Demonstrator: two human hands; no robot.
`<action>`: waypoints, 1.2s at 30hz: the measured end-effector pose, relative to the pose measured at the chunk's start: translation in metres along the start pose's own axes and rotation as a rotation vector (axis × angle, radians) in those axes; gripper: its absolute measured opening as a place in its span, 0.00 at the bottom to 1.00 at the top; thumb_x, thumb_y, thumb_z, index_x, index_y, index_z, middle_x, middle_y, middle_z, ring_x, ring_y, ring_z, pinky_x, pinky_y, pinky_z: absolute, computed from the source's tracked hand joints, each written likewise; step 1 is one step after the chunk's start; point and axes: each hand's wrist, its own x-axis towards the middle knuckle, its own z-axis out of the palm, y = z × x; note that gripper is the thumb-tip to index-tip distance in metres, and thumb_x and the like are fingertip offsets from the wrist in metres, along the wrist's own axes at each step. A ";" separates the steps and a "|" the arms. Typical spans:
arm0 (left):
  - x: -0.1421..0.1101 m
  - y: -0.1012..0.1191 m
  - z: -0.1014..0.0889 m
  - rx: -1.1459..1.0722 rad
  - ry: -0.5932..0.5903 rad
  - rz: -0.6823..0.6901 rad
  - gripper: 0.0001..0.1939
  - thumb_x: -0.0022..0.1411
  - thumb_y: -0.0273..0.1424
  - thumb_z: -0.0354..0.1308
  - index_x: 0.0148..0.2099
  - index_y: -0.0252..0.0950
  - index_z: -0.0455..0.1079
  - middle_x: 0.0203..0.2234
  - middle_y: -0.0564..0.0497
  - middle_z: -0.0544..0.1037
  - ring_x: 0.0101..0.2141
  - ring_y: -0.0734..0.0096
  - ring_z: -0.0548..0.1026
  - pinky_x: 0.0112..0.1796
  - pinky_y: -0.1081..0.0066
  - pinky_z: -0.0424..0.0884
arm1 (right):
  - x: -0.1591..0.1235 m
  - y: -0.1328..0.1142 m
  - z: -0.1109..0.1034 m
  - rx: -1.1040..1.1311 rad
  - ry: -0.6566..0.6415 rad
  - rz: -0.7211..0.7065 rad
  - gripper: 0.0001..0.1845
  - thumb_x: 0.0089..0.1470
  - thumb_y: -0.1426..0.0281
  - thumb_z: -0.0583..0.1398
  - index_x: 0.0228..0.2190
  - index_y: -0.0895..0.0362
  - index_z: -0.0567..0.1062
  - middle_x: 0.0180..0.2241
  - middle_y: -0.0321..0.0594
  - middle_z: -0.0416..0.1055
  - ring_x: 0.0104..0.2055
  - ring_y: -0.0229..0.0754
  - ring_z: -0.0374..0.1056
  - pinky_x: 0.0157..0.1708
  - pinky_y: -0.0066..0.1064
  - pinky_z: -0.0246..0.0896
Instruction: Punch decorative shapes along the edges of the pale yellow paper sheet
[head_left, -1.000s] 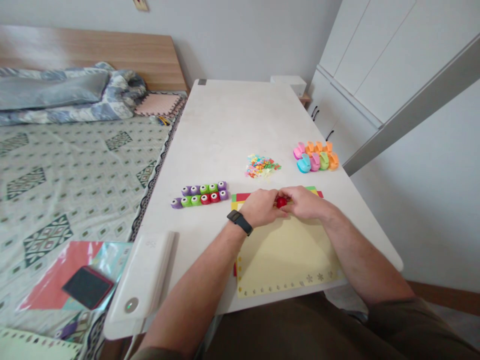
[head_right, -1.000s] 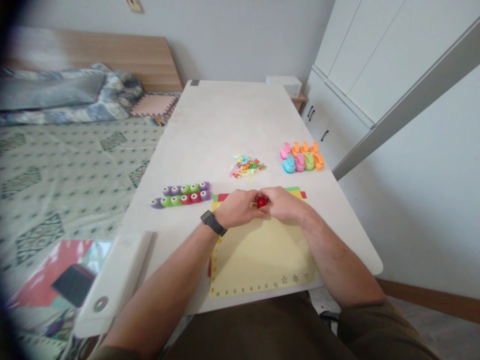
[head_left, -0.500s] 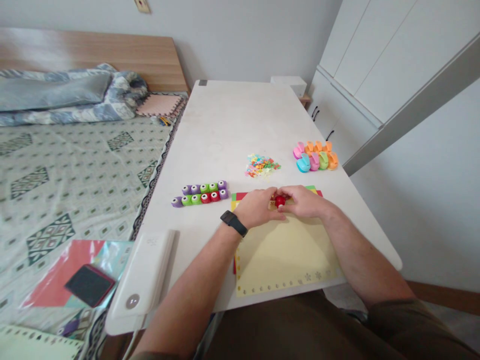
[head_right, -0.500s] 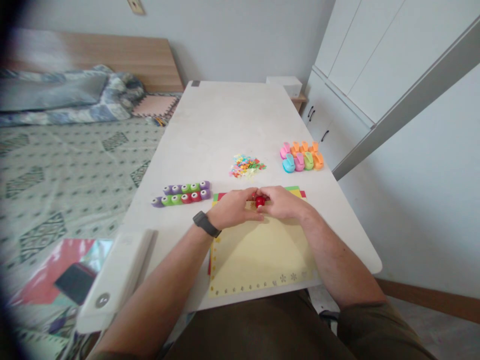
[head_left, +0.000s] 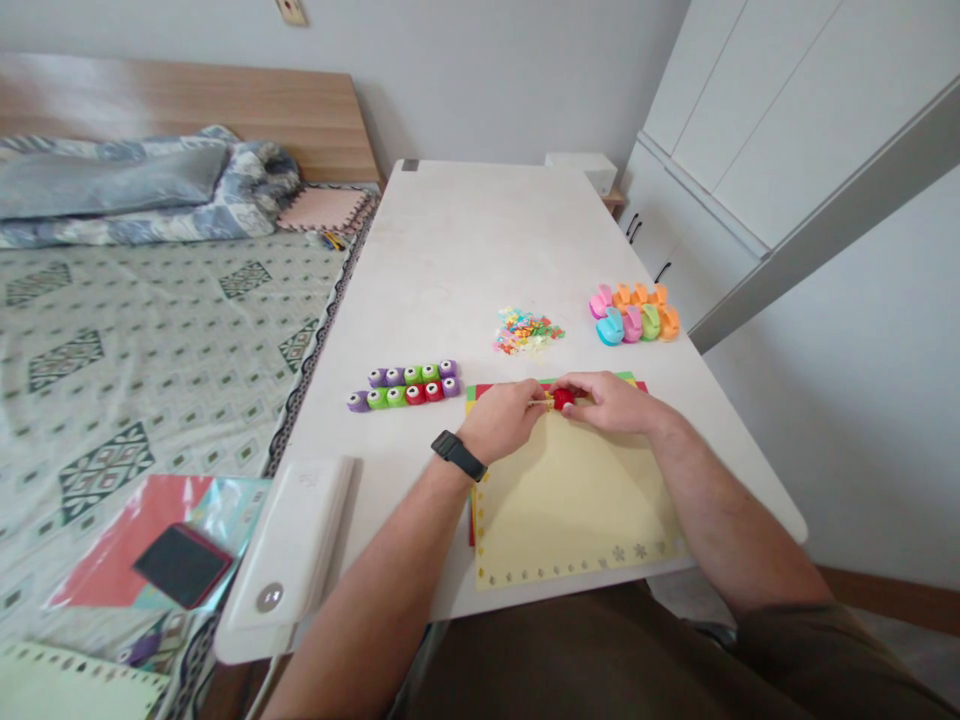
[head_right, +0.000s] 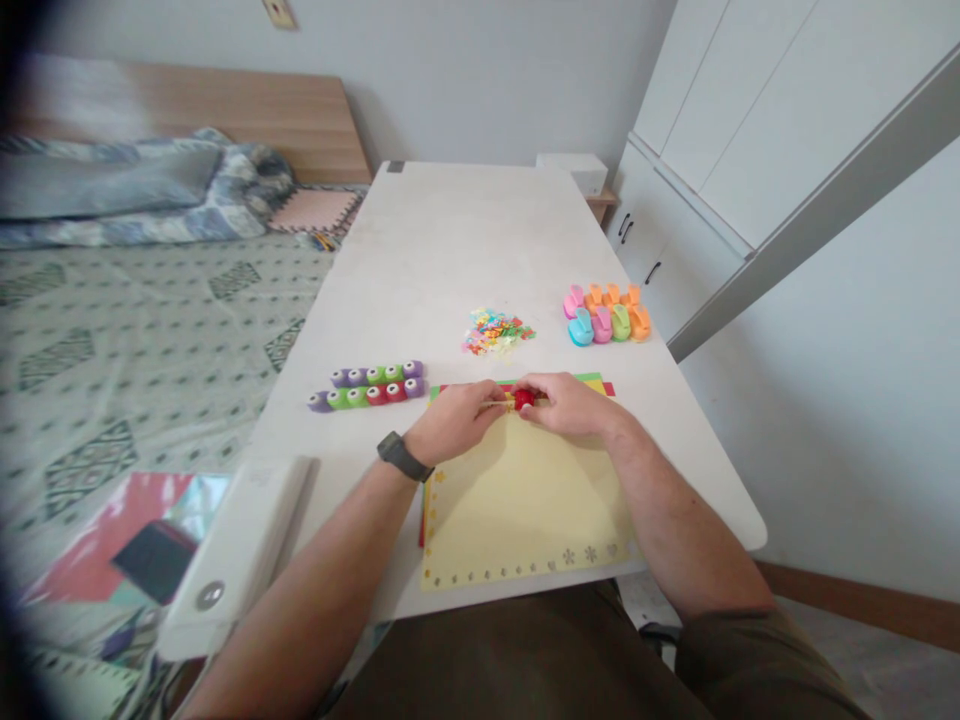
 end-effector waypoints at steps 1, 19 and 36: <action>0.000 0.000 0.000 -0.011 0.003 0.002 0.12 0.70 0.36 0.52 0.44 0.38 0.74 0.38 0.46 0.82 0.38 0.63 0.79 0.37 0.69 0.70 | 0.000 -0.001 0.000 0.008 -0.005 0.000 0.20 0.55 0.68 0.62 0.51 0.54 0.77 0.42 0.39 0.79 0.40 0.43 0.72 0.41 0.33 0.63; -0.002 -0.006 0.007 -0.036 0.041 0.009 0.10 0.68 0.35 0.54 0.41 0.37 0.75 0.35 0.48 0.82 0.37 0.64 0.79 0.38 0.69 0.69 | 0.002 0.007 0.002 0.060 0.120 0.008 0.20 0.57 0.63 0.62 0.50 0.54 0.76 0.43 0.40 0.78 0.40 0.44 0.71 0.42 0.34 0.64; -0.005 -0.003 0.002 -0.084 0.045 0.027 0.08 0.67 0.33 0.54 0.41 0.38 0.74 0.36 0.49 0.82 0.38 0.65 0.79 0.39 0.70 0.70 | 0.004 0.013 0.004 0.306 0.221 0.111 0.16 0.61 0.59 0.57 0.47 0.52 0.74 0.41 0.37 0.74 0.44 0.43 0.68 0.44 0.34 0.63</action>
